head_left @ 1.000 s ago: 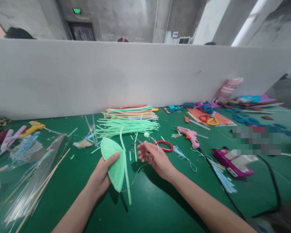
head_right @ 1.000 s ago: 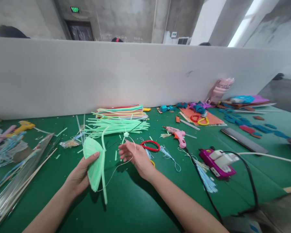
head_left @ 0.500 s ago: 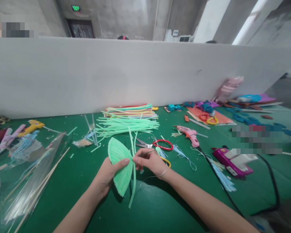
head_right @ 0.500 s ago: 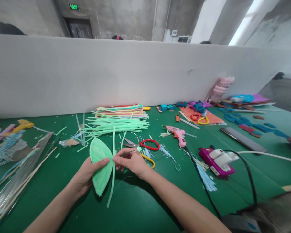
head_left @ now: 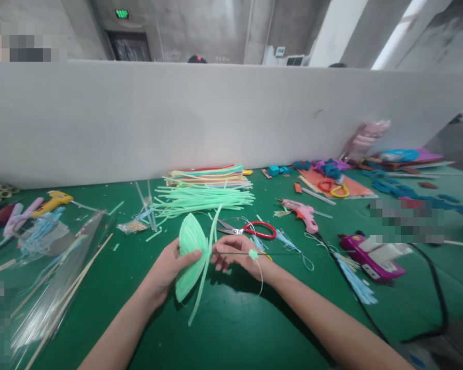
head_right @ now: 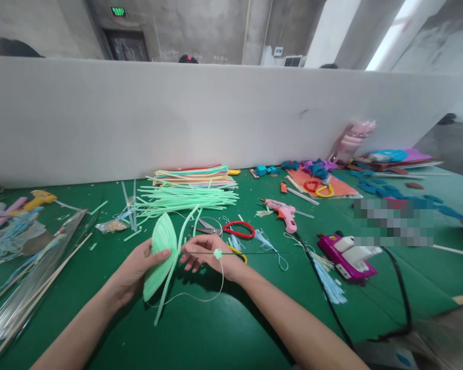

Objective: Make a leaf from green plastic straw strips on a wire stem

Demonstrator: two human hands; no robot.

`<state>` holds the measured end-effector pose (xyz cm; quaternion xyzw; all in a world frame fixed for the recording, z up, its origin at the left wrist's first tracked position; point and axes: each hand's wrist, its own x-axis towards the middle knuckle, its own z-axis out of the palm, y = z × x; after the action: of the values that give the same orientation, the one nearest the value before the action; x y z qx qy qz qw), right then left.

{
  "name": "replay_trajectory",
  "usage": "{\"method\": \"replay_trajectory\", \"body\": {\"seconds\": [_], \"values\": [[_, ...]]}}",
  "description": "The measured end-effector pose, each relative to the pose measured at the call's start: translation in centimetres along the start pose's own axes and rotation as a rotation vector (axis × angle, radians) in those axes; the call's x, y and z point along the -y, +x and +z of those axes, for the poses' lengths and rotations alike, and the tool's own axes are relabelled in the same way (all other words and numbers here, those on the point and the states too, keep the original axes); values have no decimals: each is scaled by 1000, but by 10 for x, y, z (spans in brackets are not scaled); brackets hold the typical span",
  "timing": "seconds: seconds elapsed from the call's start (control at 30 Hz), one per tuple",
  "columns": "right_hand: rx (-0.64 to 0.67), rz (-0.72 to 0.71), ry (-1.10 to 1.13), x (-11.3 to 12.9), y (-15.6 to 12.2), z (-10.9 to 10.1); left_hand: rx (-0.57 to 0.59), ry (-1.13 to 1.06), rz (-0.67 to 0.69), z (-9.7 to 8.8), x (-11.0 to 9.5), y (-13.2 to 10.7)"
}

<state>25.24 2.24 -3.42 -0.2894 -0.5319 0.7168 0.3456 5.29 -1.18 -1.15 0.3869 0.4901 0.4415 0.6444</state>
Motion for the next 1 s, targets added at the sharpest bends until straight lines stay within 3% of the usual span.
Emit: {"method": "replay_trajectory", "body": {"seconds": [0.17, 0.33, 0.4, 0.53, 0.73, 1.0], "values": [[69, 73, -63, -3, 3, 1, 76, 150, -22, -9, -2, 2], [92, 152, -147, -9, 4, 1, 87, 384, 87, -10, 1, 6], [68, 154, -146, -11, 4, 1, 8, 479, 183, -9, 2, 8], [-33, 130, -124, -17, 7, 3, -267, 811, 580, -6, 2, 4], [-101, 116, -95, -21, 11, 5, -90, 1266, 905, 3, 8, -11], [-55, 160, -76, -19, 9, 3, -86, 1297, 944, 0, 14, -8]]}}
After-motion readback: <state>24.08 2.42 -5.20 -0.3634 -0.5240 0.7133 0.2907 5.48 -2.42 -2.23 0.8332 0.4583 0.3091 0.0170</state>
